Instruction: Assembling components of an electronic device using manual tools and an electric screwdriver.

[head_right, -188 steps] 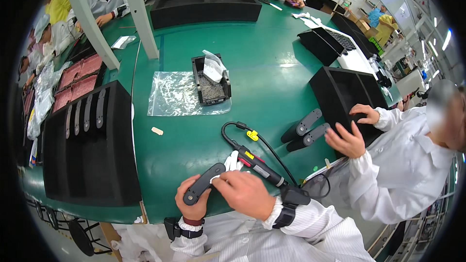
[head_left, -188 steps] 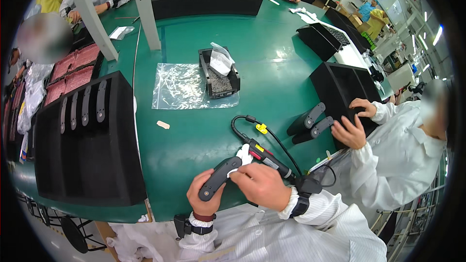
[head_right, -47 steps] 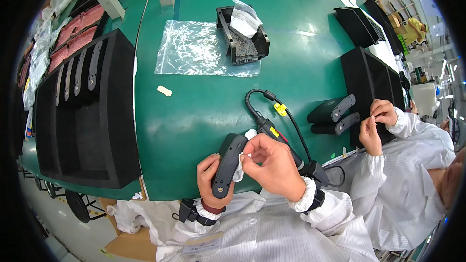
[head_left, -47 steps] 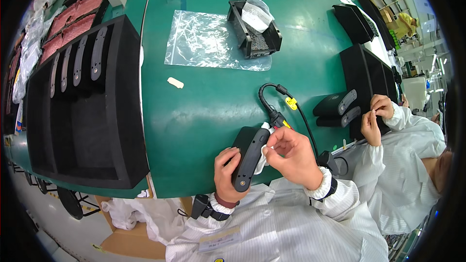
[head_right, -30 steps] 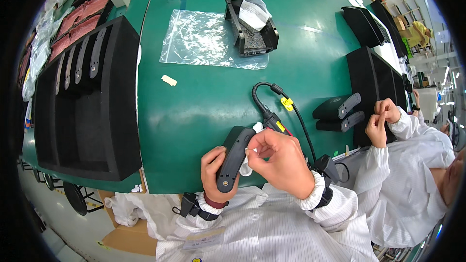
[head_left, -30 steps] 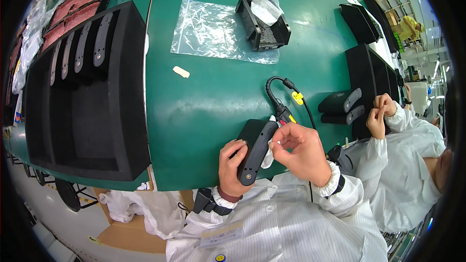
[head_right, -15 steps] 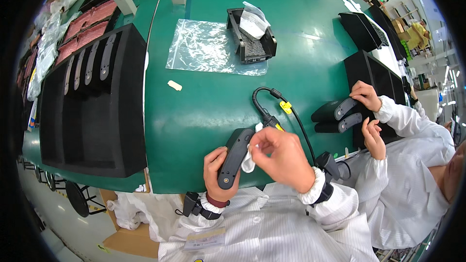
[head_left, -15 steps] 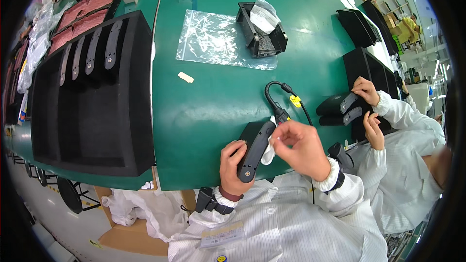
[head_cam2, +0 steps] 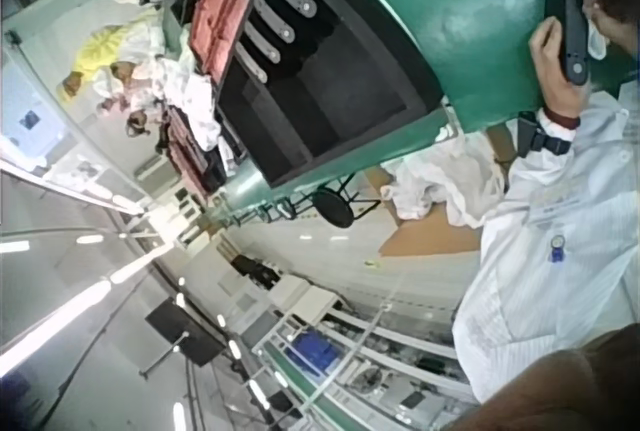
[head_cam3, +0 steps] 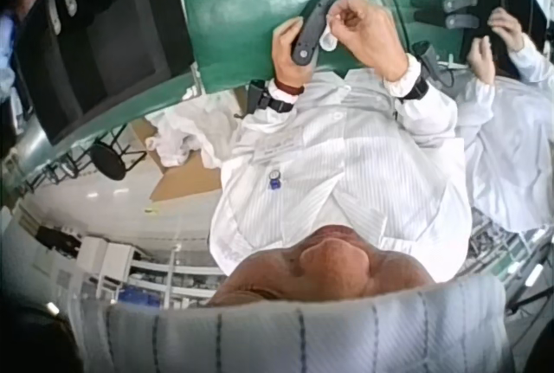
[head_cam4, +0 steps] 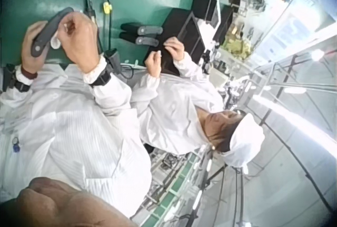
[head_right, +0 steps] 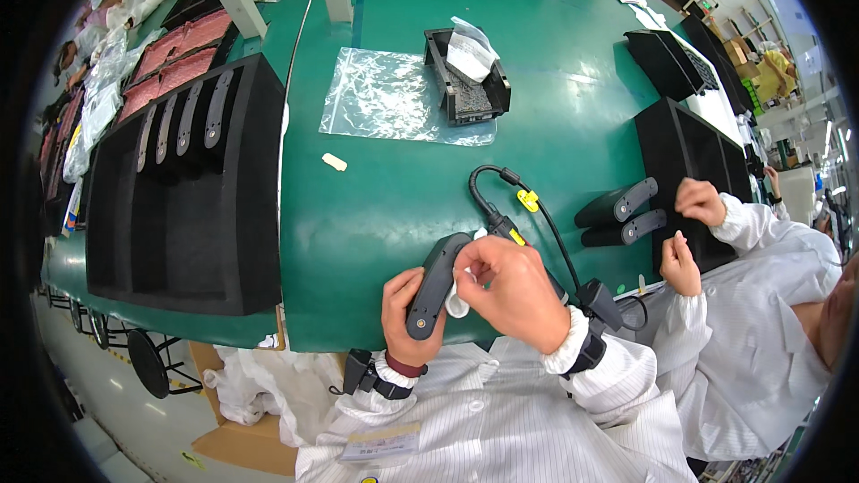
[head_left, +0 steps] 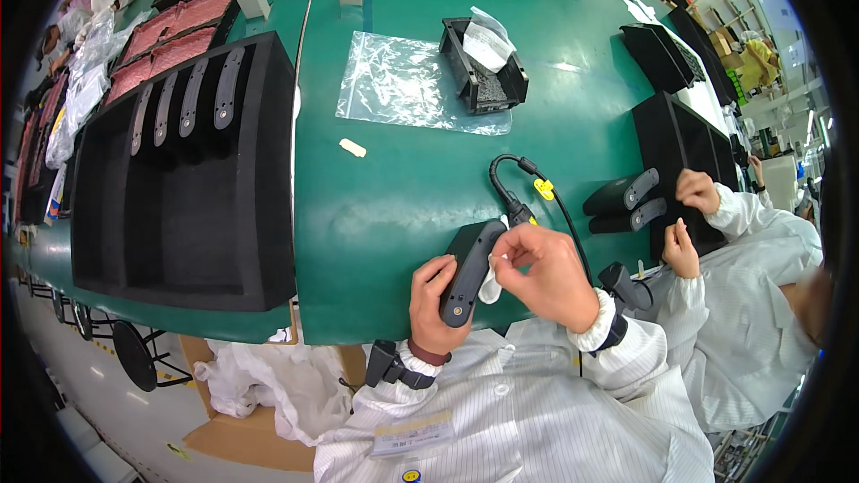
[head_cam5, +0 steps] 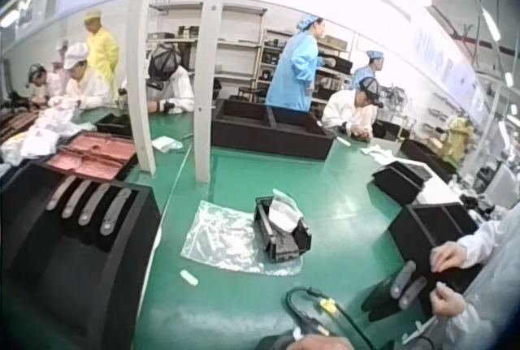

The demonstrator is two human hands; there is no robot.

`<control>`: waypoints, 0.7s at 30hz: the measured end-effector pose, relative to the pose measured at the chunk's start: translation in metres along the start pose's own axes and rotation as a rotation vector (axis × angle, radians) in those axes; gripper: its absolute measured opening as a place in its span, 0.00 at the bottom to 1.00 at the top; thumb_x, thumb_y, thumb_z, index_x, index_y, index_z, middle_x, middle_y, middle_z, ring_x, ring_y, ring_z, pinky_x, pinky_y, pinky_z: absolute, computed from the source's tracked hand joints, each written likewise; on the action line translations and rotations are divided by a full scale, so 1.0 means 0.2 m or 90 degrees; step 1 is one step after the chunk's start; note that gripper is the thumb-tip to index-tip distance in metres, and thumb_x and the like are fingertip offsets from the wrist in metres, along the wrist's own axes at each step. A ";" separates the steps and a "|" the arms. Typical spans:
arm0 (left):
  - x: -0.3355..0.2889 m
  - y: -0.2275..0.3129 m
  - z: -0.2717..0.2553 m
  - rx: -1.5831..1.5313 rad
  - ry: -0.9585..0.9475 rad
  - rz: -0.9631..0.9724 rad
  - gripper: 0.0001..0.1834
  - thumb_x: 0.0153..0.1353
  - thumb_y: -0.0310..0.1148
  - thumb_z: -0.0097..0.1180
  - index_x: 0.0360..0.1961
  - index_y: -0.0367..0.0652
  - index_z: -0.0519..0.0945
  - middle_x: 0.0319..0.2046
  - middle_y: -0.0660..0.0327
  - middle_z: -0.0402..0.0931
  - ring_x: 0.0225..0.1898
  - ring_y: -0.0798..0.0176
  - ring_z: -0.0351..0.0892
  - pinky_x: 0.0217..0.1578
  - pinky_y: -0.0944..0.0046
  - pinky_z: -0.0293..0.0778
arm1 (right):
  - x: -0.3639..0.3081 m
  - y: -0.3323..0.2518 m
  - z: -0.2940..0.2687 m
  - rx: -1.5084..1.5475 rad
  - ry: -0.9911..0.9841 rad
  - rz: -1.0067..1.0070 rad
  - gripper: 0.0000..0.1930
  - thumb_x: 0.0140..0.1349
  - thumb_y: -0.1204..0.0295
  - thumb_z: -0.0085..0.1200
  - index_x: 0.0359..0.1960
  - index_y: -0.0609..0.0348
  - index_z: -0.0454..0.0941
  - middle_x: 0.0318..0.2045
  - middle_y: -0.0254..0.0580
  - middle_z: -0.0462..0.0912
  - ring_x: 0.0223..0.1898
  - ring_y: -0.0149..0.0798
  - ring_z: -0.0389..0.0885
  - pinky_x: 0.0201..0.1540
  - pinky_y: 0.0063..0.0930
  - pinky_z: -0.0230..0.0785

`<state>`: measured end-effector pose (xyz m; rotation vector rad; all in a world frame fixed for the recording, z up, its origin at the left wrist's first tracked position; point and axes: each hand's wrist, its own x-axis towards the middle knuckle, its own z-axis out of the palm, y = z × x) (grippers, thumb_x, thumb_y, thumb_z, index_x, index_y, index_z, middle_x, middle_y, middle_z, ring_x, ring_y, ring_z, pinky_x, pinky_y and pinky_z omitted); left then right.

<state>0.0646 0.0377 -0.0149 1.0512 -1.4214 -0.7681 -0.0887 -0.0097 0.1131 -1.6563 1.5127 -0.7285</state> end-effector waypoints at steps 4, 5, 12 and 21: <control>-0.02 0.00 0.00 -0.001 0.004 -0.001 0.34 0.43 0.15 0.64 0.56 0.36 0.72 0.53 0.47 0.72 0.53 0.43 0.76 0.52 0.53 0.75 | 0.06 0.06 -0.04 -0.049 0.086 0.011 0.05 0.56 0.78 0.60 0.33 0.65 0.78 0.25 0.42 0.80 0.25 0.37 0.80 0.29 0.27 0.72; -0.01 0.00 0.00 -0.005 0.006 -0.003 0.34 0.43 0.15 0.64 0.56 0.36 0.72 0.53 0.46 0.72 0.53 0.43 0.76 0.52 0.53 0.75 | 0.05 0.09 -0.06 -0.036 0.105 0.028 0.05 0.57 0.79 0.59 0.34 0.65 0.78 0.26 0.43 0.80 0.25 0.37 0.80 0.30 0.27 0.72; -0.03 -0.02 -0.02 0.036 0.001 0.048 0.32 0.44 0.19 0.63 0.56 0.38 0.74 0.52 0.49 0.74 0.52 0.43 0.76 0.54 0.47 0.72 | -0.11 0.06 -0.06 -0.109 0.081 -0.072 0.06 0.60 0.78 0.57 0.38 0.65 0.78 0.31 0.46 0.80 0.25 0.38 0.79 0.30 0.27 0.72; -0.04 -0.01 -0.06 0.163 -0.073 0.162 0.23 0.51 0.30 0.62 0.51 0.45 0.78 0.51 0.54 0.76 0.52 0.48 0.77 0.57 0.40 0.66 | -0.23 0.22 0.02 0.293 -0.115 0.216 0.11 0.71 0.70 0.50 0.36 0.67 0.77 0.27 0.31 0.74 0.29 0.24 0.73 0.33 0.21 0.71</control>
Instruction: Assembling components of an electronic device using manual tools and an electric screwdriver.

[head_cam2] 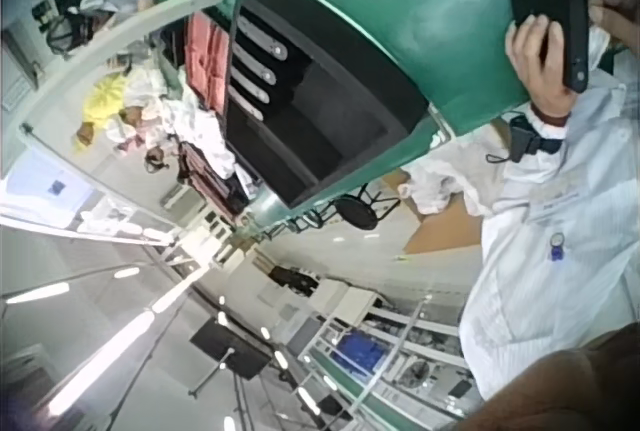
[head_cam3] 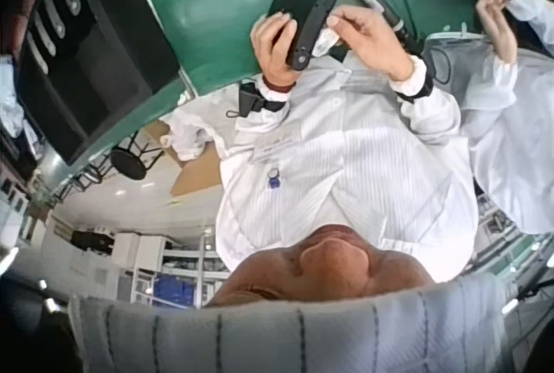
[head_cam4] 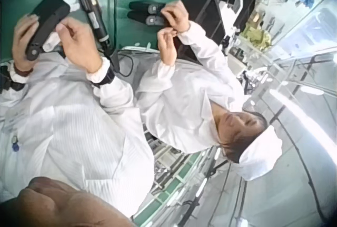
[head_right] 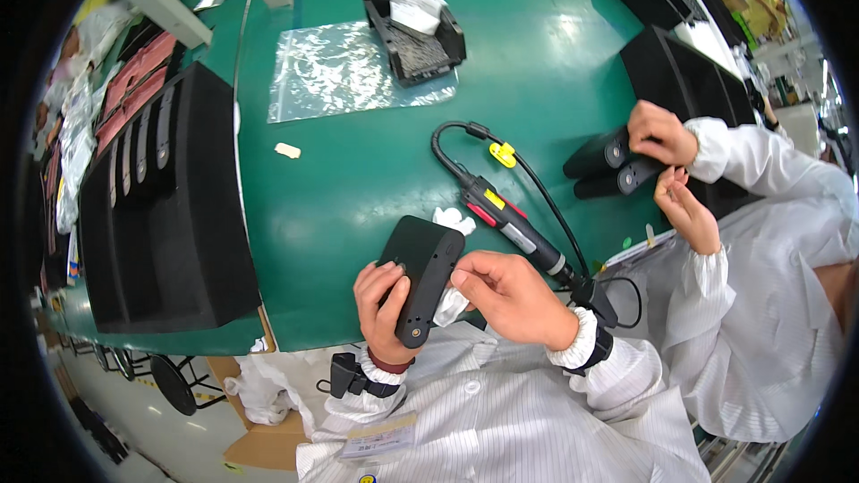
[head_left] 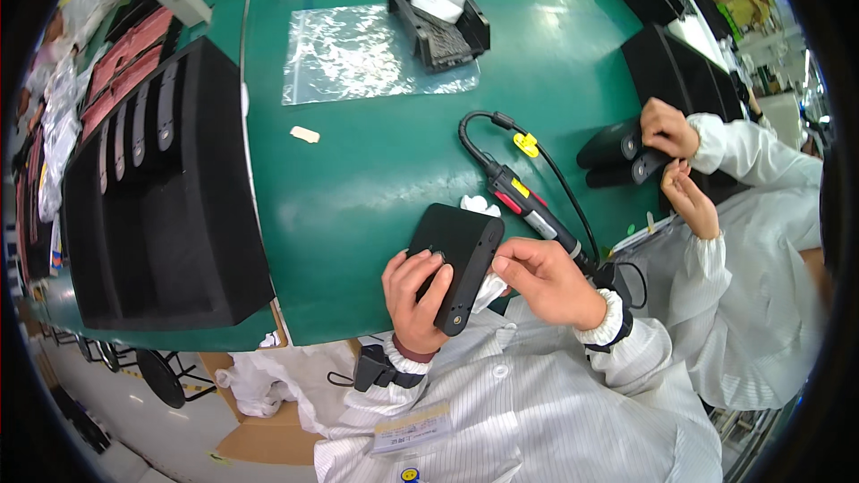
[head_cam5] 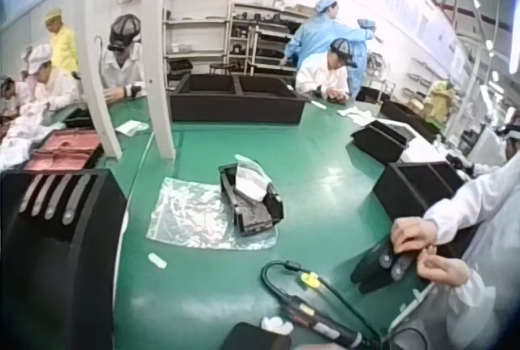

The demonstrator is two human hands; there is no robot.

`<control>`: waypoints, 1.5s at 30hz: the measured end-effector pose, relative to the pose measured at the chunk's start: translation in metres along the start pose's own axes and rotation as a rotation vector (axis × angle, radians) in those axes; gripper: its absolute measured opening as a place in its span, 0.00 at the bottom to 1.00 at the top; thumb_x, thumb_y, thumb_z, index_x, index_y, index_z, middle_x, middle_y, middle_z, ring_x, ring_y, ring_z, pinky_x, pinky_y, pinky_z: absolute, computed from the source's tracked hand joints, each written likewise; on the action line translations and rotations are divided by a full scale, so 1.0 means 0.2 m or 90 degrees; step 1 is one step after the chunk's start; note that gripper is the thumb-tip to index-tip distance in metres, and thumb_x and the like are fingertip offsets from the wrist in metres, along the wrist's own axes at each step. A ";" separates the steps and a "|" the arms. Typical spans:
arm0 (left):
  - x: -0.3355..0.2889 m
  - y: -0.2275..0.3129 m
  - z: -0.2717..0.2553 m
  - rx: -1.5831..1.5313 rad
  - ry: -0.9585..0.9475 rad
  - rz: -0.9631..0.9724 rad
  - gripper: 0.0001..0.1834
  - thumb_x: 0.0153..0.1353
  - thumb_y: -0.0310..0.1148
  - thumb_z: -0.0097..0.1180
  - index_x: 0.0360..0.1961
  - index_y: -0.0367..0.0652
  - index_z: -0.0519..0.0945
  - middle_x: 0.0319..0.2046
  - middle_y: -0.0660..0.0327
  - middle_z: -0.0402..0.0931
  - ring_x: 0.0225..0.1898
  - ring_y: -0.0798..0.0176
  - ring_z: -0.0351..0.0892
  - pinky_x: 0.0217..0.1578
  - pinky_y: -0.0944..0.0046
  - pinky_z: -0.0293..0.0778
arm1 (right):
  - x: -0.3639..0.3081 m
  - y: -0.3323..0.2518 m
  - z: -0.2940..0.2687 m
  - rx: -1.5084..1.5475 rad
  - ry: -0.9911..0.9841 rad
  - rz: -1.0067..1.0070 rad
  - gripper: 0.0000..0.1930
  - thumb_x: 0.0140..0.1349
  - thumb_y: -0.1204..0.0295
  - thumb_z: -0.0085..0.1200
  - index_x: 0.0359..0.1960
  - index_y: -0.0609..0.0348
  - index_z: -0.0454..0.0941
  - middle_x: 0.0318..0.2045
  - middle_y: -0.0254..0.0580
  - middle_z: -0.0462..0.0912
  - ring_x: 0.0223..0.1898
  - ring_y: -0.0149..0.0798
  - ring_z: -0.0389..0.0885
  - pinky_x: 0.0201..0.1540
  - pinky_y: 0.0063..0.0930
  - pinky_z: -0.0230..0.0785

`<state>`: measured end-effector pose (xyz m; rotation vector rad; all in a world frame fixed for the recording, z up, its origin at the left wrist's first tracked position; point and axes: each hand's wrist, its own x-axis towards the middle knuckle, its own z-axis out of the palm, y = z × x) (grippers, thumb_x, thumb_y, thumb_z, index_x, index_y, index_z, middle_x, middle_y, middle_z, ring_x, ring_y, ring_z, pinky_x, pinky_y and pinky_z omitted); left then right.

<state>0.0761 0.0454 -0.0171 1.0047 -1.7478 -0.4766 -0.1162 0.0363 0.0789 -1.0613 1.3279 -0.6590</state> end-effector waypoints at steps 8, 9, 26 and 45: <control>0.00 0.00 0.00 0.041 -0.075 0.023 0.21 0.51 0.31 0.63 0.49 0.50 0.78 0.50 0.58 0.76 0.53 0.51 0.76 0.58 0.43 0.64 | 0.00 0.11 -0.05 0.135 -0.007 0.039 0.10 0.70 0.72 0.51 0.36 0.67 0.80 0.25 0.30 0.75 0.27 0.21 0.70 0.28 0.19 0.64; 0.00 0.00 0.01 0.042 -0.073 0.022 0.21 0.51 0.30 0.63 0.49 0.50 0.78 0.50 0.58 0.76 0.53 0.51 0.76 0.57 0.43 0.64 | 0.01 0.11 -0.06 0.118 -0.011 0.034 0.10 0.69 0.72 0.51 0.35 0.67 0.81 0.23 0.29 0.74 0.25 0.20 0.68 0.26 0.19 0.62; -0.01 -0.01 0.00 0.052 -0.078 0.033 0.20 0.53 0.30 0.61 0.50 0.53 0.77 0.51 0.58 0.76 0.53 0.51 0.76 0.56 0.44 0.65 | 0.04 0.10 -0.07 0.140 -0.014 0.044 0.08 0.62 0.78 0.50 0.31 0.70 0.81 0.22 0.34 0.79 0.25 0.20 0.69 0.26 0.20 0.63; 0.00 -0.01 0.01 0.037 -0.053 0.019 0.20 0.51 0.32 0.63 0.48 0.51 0.78 0.50 0.59 0.76 0.52 0.51 0.77 0.56 0.46 0.66 | 0.04 0.07 -0.07 0.130 -0.025 0.035 0.09 0.61 0.79 0.48 0.32 0.67 0.83 0.20 0.27 0.74 0.22 0.18 0.64 0.23 0.19 0.57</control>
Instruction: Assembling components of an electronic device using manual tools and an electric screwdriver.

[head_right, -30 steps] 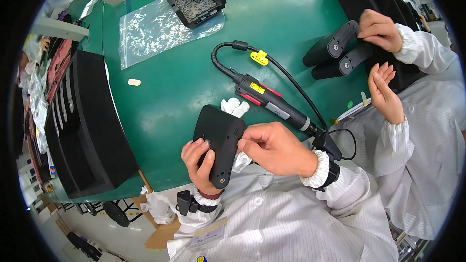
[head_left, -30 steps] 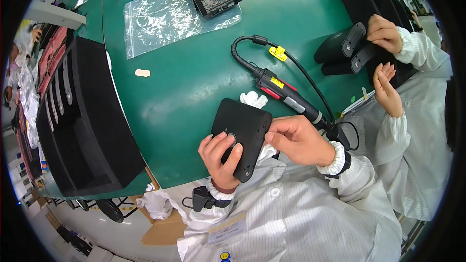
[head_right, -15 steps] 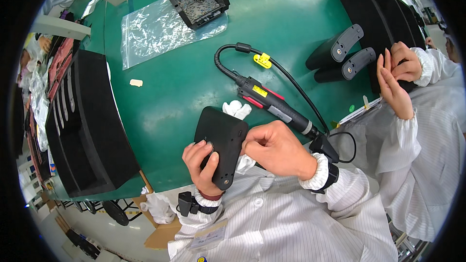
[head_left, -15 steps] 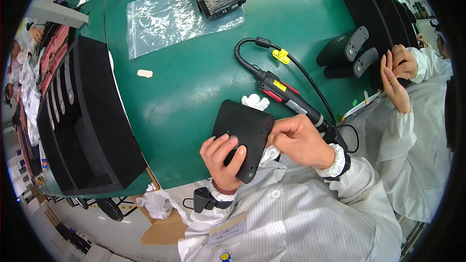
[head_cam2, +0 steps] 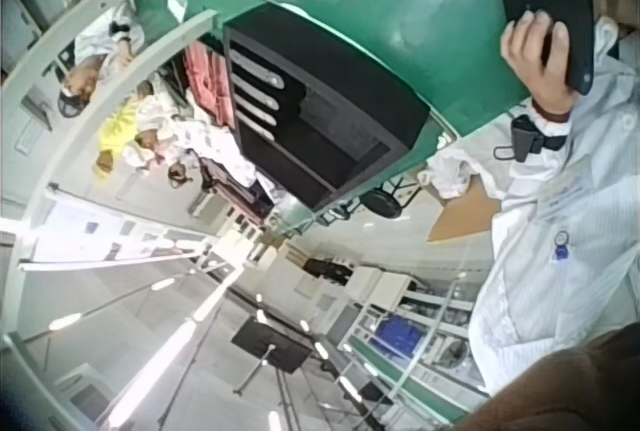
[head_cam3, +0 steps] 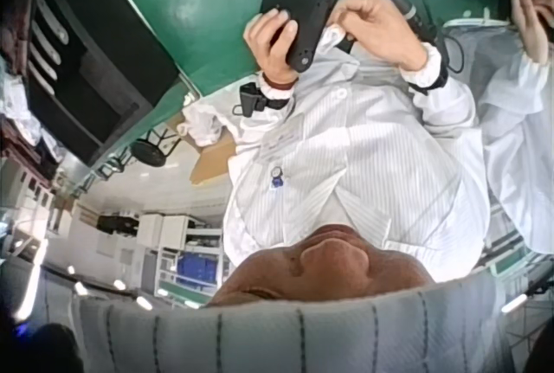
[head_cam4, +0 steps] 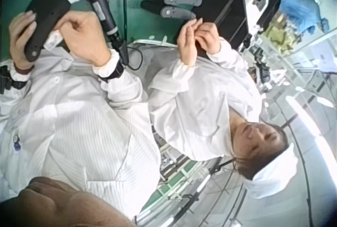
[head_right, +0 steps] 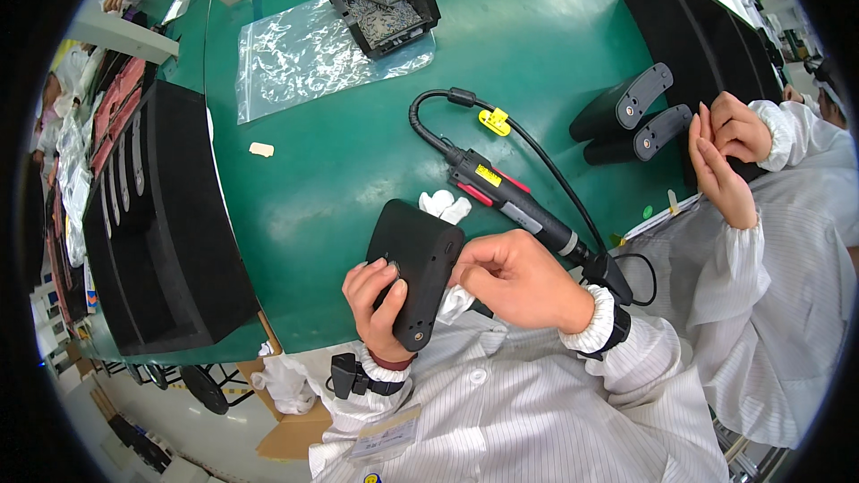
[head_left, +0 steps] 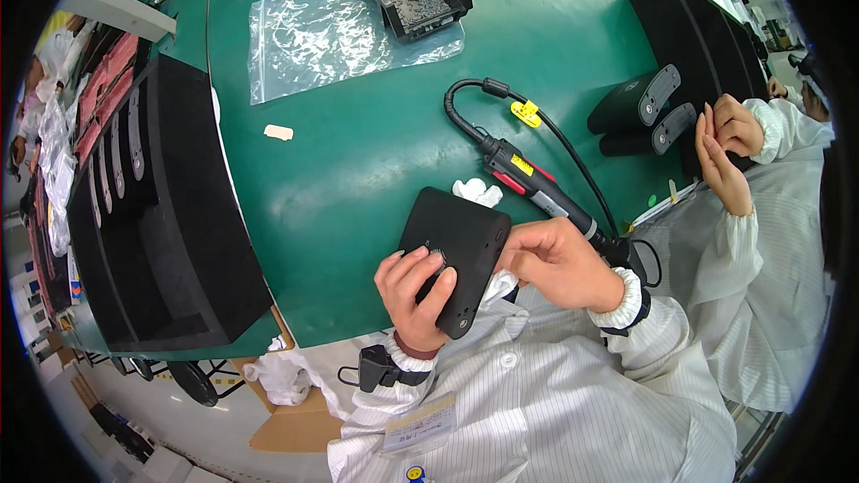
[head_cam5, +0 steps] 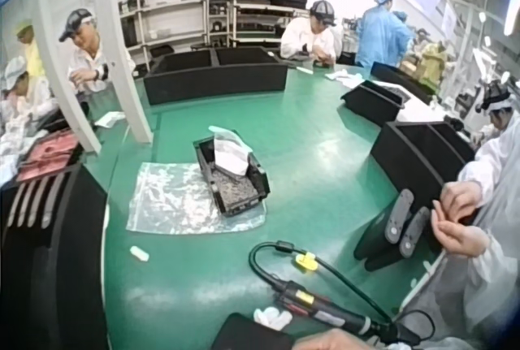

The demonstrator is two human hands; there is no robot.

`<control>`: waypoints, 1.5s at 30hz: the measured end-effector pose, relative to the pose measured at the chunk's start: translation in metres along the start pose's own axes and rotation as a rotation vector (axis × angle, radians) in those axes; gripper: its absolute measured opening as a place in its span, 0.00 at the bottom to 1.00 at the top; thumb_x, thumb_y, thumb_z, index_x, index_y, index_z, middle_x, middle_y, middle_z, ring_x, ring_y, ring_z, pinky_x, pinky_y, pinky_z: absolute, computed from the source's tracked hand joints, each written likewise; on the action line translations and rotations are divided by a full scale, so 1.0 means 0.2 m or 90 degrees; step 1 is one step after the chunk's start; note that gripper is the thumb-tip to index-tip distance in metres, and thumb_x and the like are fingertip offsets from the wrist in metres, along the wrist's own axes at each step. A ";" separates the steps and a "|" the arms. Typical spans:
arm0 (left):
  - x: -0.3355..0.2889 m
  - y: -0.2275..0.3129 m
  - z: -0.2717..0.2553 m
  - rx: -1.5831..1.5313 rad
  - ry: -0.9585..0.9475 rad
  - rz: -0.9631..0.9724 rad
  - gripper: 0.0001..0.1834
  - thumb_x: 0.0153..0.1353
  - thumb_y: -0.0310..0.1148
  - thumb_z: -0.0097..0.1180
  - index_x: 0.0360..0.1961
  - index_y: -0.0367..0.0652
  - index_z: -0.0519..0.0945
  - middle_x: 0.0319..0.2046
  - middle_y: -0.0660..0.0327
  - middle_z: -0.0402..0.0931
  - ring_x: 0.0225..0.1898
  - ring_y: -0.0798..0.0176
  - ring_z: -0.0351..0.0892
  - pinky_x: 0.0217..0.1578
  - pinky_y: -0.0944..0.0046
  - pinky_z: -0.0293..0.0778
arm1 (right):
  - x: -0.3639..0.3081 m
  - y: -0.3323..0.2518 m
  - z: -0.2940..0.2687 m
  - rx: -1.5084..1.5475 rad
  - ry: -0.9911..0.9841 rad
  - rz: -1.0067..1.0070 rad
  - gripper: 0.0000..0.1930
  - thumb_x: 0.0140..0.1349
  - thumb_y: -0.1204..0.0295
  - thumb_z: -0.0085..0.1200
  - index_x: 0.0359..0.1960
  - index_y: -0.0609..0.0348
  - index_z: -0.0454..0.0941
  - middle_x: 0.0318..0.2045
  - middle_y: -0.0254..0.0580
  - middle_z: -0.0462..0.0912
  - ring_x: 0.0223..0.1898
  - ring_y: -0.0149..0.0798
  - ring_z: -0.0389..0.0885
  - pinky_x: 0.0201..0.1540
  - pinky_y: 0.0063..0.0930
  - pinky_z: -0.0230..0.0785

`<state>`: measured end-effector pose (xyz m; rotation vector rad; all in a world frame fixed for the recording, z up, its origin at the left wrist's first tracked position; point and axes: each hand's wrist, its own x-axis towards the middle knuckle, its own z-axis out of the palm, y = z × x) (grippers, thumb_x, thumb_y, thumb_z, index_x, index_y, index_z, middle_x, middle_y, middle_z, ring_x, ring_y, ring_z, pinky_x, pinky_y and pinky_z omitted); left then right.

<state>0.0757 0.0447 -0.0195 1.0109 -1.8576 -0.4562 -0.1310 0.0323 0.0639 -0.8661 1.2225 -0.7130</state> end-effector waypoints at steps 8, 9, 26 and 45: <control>0.02 0.01 0.00 -0.002 0.002 -0.002 0.20 0.50 0.32 0.63 0.47 0.50 0.79 0.49 0.59 0.77 0.52 0.51 0.77 0.56 0.46 0.66 | 0.00 -0.02 -0.01 -0.034 -0.004 0.029 0.09 0.62 0.80 0.48 0.32 0.68 0.83 0.21 0.28 0.75 0.24 0.18 0.66 0.25 0.18 0.59; 0.01 0.01 0.00 -0.005 0.004 0.001 0.20 0.50 0.32 0.63 0.47 0.50 0.79 0.49 0.59 0.77 0.52 0.51 0.77 0.55 0.46 0.66 | 0.01 -0.01 0.00 -0.025 0.006 0.012 0.09 0.62 0.80 0.49 0.32 0.69 0.83 0.21 0.28 0.75 0.24 0.18 0.66 0.25 0.18 0.59; 0.01 0.00 0.00 -0.031 0.019 -0.023 0.21 0.50 0.29 0.63 0.49 0.49 0.78 0.50 0.57 0.77 0.52 0.50 0.77 0.55 0.44 0.67 | 0.01 0.00 0.00 0.014 -0.025 -0.004 0.08 0.66 0.77 0.52 0.33 0.67 0.82 0.21 0.26 0.75 0.24 0.18 0.66 0.26 0.18 0.59; 0.03 0.00 0.00 -0.045 0.015 -0.008 0.23 0.51 0.26 0.64 0.50 0.45 0.75 0.49 0.54 0.76 0.50 0.47 0.78 0.53 0.44 0.70 | 0.01 -0.02 -0.01 -0.019 -0.008 -0.018 0.08 0.63 0.79 0.50 0.32 0.66 0.83 0.22 0.29 0.77 0.23 0.19 0.67 0.26 0.19 0.59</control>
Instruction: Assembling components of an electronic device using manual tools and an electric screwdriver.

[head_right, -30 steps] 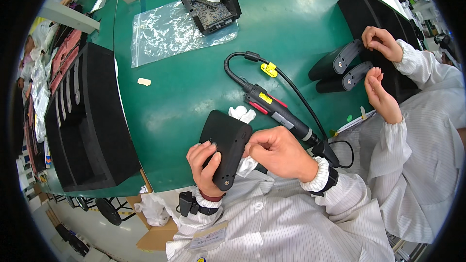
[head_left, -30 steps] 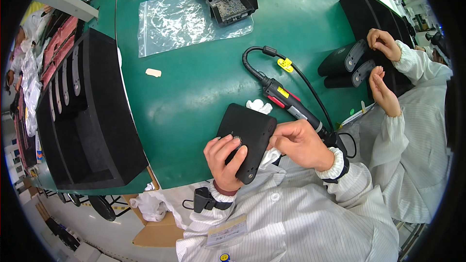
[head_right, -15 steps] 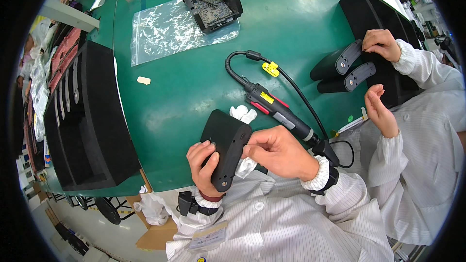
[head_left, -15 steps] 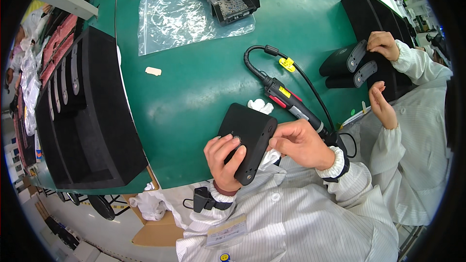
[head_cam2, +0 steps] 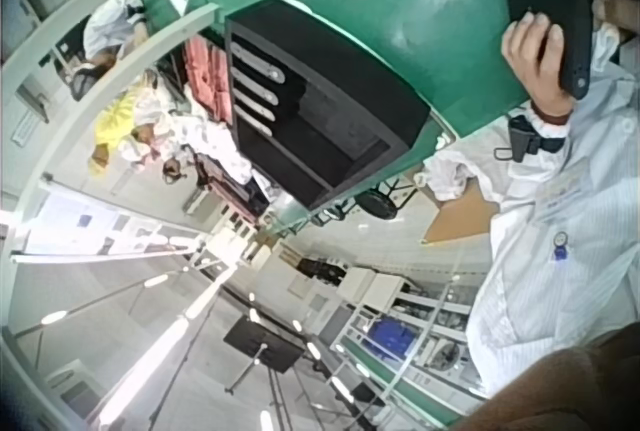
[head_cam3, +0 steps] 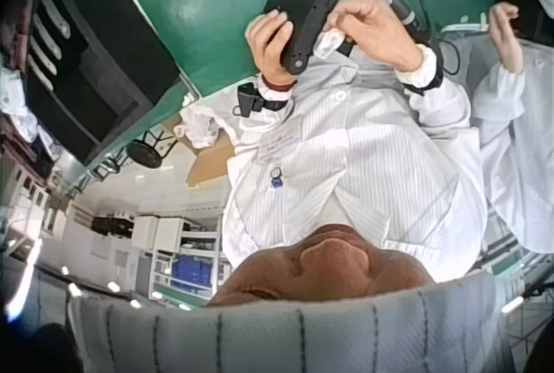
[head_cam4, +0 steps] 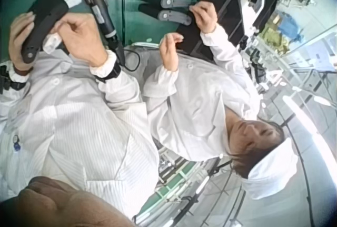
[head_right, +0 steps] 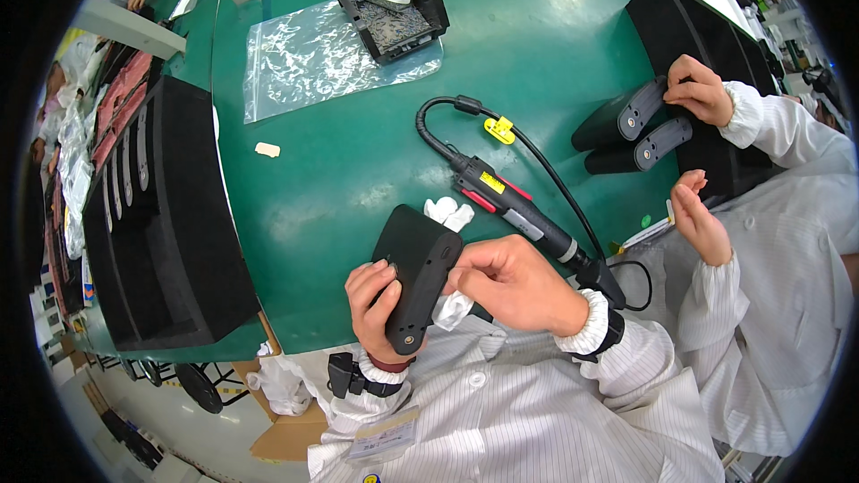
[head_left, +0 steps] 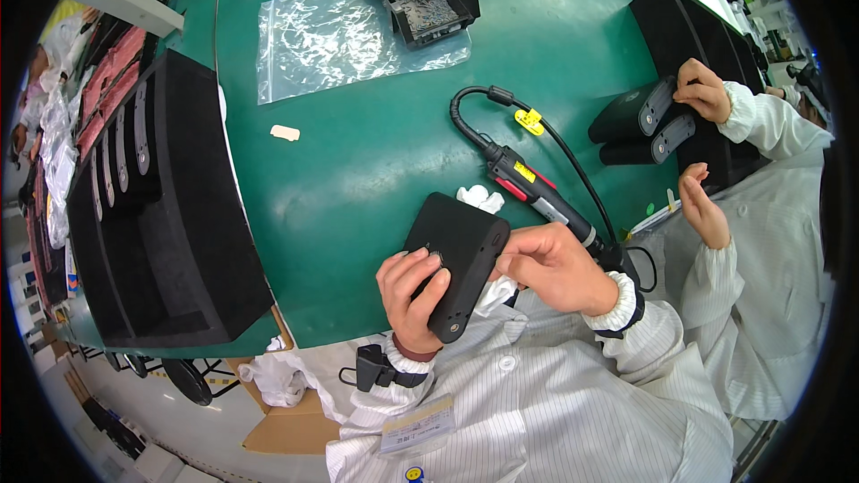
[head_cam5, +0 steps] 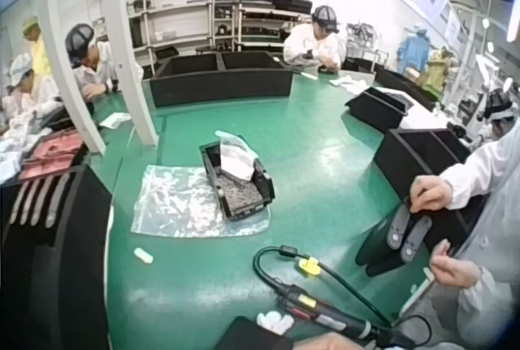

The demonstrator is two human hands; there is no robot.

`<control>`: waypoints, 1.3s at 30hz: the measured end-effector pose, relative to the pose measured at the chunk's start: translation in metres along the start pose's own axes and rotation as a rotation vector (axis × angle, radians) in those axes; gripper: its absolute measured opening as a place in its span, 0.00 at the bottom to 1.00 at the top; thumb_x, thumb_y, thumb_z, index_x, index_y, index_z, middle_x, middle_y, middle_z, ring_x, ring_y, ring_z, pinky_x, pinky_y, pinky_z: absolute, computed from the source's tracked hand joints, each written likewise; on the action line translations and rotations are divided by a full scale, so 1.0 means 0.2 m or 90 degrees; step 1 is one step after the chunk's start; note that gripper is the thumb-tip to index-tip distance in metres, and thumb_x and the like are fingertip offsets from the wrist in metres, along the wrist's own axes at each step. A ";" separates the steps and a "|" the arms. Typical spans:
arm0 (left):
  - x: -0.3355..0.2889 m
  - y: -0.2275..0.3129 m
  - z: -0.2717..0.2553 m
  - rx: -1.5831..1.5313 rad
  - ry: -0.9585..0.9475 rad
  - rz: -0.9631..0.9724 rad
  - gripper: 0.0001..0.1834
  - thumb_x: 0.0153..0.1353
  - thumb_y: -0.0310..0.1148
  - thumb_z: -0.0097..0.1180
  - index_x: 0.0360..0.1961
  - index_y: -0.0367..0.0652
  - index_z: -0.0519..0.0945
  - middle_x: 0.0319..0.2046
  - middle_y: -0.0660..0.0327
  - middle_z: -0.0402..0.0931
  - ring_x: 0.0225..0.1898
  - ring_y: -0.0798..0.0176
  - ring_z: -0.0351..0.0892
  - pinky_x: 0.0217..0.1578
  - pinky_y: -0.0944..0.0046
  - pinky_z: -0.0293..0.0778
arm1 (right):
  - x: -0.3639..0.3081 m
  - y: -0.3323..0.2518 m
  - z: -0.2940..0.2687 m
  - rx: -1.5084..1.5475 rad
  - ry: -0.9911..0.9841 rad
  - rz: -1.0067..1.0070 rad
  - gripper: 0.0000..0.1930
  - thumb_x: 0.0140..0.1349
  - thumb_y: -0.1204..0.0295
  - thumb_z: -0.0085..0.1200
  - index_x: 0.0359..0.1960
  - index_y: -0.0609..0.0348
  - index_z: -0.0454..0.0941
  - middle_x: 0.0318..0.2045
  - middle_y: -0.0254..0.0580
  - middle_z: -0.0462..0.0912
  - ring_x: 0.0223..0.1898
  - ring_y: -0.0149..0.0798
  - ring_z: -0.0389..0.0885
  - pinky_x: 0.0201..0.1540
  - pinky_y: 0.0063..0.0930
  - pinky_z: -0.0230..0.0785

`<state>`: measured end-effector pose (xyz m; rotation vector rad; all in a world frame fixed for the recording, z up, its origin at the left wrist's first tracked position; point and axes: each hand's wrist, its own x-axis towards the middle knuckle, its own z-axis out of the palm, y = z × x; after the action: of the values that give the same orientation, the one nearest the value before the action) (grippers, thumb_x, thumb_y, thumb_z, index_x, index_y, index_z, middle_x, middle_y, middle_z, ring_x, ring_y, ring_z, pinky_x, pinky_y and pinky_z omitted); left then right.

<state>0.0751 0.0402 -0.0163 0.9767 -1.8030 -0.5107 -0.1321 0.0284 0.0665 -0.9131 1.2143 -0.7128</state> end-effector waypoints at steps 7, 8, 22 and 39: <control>0.02 -0.01 -0.03 -0.205 0.040 -0.133 0.27 0.45 0.19 0.67 0.49 0.37 0.75 0.47 0.46 0.79 0.49 0.45 0.80 0.51 0.49 0.75 | -0.01 -0.09 -0.06 -0.272 0.154 -0.251 0.06 0.59 0.77 0.56 0.25 0.64 0.77 0.23 0.34 0.76 0.25 0.27 0.70 0.27 0.22 0.59; 0.04 0.00 -0.05 -0.235 0.028 -0.173 0.27 0.45 0.18 0.67 0.49 0.36 0.76 0.48 0.46 0.79 0.50 0.46 0.81 0.51 0.53 0.76 | -0.03 -0.10 -0.07 -0.332 0.141 -0.282 0.05 0.55 0.79 0.60 0.27 0.62 0.74 0.26 0.35 0.75 0.26 0.31 0.70 0.26 0.22 0.58; 0.07 -0.08 -0.11 -0.339 -0.044 -0.173 0.27 0.40 0.17 0.70 0.47 0.36 0.79 0.47 0.45 0.80 0.47 0.48 0.82 0.48 0.55 0.78 | -0.03 -0.12 0.15 -0.619 0.127 -0.531 0.17 0.43 0.83 0.64 0.39 0.62 0.81 0.31 0.38 0.78 0.27 0.38 0.75 0.28 0.27 0.70; 0.06 -0.08 -0.11 -0.319 -0.041 -0.153 0.27 0.40 0.16 0.69 0.47 0.36 0.79 0.47 0.45 0.81 0.47 0.47 0.82 0.47 0.54 0.78 | -0.08 -0.17 0.06 -0.794 0.147 -0.500 0.13 0.41 0.78 0.58 0.33 0.57 0.82 0.31 0.36 0.77 0.32 0.38 0.76 0.32 0.32 0.65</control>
<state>0.0995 0.0230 -0.0123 0.8294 -1.5076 -1.0945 -0.1243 0.0291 0.1046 -2.4823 1.4856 -0.6178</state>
